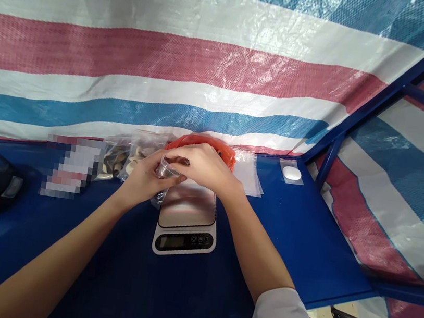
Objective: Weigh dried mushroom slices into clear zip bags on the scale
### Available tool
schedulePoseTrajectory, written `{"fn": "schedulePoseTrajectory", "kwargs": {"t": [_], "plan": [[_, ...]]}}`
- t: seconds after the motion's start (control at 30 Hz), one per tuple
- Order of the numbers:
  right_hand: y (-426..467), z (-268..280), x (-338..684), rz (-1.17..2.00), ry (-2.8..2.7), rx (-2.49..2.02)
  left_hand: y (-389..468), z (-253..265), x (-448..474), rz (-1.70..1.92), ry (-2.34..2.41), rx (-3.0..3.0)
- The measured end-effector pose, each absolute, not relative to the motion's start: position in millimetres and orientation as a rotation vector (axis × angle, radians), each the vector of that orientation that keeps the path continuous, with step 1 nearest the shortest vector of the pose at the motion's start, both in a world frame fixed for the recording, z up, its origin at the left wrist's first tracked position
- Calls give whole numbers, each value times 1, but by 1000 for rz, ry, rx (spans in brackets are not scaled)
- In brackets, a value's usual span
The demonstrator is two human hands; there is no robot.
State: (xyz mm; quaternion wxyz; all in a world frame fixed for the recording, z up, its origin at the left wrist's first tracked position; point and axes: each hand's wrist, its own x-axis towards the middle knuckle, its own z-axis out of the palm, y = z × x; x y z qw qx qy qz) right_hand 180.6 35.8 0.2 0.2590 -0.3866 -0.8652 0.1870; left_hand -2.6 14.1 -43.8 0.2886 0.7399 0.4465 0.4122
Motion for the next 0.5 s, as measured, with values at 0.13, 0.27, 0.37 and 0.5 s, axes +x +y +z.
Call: {"fn": "schedulePoseTrajectory", "kwargs": {"t": [0.13,0.27,0.37,0.5], "plan": [[40,1,190,622,-2254,-1008,18,-47,-9,1152,1212,1968],[49,-2,205,637,-2175,-1072,22,-47,-16,1171,1295,1924],[57,-10,208,642,-2236,-1198,24,-46,-20,1161,1326,1906],[65,-27,196,583,-2451,-1297,26,-45,-23,1166,1369,1895]]}}
